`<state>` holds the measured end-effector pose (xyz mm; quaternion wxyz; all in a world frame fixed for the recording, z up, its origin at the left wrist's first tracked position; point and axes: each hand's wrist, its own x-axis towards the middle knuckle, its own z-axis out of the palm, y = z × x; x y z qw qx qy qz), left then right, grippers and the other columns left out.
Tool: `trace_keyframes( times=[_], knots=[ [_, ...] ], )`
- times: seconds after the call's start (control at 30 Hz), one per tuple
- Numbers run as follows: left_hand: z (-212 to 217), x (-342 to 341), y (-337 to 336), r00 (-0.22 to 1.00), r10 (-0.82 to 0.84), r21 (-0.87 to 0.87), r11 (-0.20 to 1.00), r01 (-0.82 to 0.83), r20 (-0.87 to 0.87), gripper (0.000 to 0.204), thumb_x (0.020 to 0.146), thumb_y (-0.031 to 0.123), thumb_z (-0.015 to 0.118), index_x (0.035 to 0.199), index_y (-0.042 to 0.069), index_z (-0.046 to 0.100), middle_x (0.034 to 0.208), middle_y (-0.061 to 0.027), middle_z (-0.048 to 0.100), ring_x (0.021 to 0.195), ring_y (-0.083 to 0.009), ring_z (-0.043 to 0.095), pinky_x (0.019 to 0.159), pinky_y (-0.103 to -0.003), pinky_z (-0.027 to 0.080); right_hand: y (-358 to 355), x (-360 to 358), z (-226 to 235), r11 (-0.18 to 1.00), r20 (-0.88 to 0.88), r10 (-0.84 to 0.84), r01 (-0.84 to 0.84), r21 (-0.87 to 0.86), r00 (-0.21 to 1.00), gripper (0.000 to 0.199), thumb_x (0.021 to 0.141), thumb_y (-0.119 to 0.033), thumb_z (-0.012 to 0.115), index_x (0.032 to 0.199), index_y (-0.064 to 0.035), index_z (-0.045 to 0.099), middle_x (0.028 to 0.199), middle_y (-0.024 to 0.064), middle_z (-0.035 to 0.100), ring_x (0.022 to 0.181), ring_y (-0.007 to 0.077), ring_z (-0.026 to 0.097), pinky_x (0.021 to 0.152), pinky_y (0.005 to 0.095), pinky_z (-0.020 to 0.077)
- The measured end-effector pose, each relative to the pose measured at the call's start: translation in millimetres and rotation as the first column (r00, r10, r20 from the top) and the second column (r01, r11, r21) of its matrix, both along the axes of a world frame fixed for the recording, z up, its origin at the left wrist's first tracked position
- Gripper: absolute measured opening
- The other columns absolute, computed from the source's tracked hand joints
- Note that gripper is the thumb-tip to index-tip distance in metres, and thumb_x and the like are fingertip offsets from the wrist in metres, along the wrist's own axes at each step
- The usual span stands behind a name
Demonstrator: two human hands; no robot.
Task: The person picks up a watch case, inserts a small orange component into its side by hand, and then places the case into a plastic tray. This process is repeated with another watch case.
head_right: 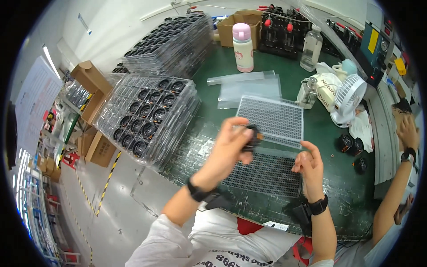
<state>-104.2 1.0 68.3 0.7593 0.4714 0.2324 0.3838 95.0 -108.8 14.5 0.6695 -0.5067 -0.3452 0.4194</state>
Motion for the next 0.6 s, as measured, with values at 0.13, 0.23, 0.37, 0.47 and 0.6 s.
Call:
trace_keyframes(
  times=[0.13, 0.23, 0.37, 0.47, 0.6],
  knots=[
    [66, -86, 21, 0.864, 0.424, 0.529, 0.816, -0.234, -0.272, 0.026, 0.091, 0.014, 0.052, 0.116, 0.007, 0.045, 0.1, -0.0065, 0.055, 0.081, -0.0109, 0.057, 0.049, -0.02, 0.047, -1, 12, -6, 0.994, 0.054, 0.002, 0.004, -0.109, 0.999, 0.019, 0.091, -0.012, 0.051, 0.108, -0.0038, 0.053, 0.071, -0.0011, 0.049, 0.061, 0.006, 0.048, 0.06, 0.0217, 0.0453],
    [107, -142, 81, 0.601, 0.788, 0.859, 0.396, -0.325, -0.136, 0.024, 0.089, 0.013, 0.055, 0.112, 0.008, 0.05, 0.094, -0.0073, 0.058, 0.068, -0.0113, 0.057, 0.048, -0.021, 0.044, 4, 15, -10, 0.988, 0.038, -0.026, 0.032, -0.153, 0.999, 0.012, 0.091, -0.011, 0.051, 0.1, -0.0044, 0.056, 0.071, -0.0016, 0.05, 0.061, 0.0057, 0.049, 0.06, 0.0208, 0.0457],
    [135, -194, 166, 0.111, 0.968, 0.968, 0.21, 0.135, -0.225, 0.032, 0.079, 0.015, 0.064, 0.11, 0.016, 0.053, 0.087, -0.012, 0.064, 0.077, -0.0292, 0.061, 0.068, -0.039, 0.047, 6, 14, -10, 0.99, 0.063, -0.001, 0.009, -0.138, 0.998, 0.012, 0.09, -0.011, 0.052, 0.099, -0.0046, 0.056, 0.072, -0.0017, 0.05, 0.061, 0.0055, 0.05, 0.06, 0.0202, 0.0461],
    [112, -208, 225, -0.011, 0.934, 0.912, 0.35, 0.212, -0.356, 0.033, 0.074, 0.019, 0.068, 0.104, 0.016, 0.054, 0.09, -0.0169, 0.065, 0.088, -0.0377, 0.061, 0.074, -0.044, 0.047, 2, 14, -8, 0.987, 0.061, -0.033, 0.042, -0.157, 0.998, 0.012, 0.09, -0.011, 0.053, 0.1, -0.0042, 0.056, 0.073, -0.0013, 0.051, 0.062, 0.0055, 0.051, 0.06, 0.0203, 0.0468],
    [71, -209, 266, 0.131, 0.941, 0.912, 0.259, 0.318, -0.312, 0.02, 0.074, 0.009, 0.063, 0.093, 0.011, 0.06, 0.086, -0.0181, 0.064, 0.085, -0.0391, 0.059, 0.073, -0.048, 0.045, 3, 14, -15, 0.986, 0.095, 0.03, -0.014, -0.168, 0.995, 0.012, 0.089, -0.01, 0.055, 0.098, -0.0017, 0.057, 0.077, 0.0007, 0.053, 0.065, 0.0063, 0.053, 0.062, 0.0215, 0.0488]
  ],
)
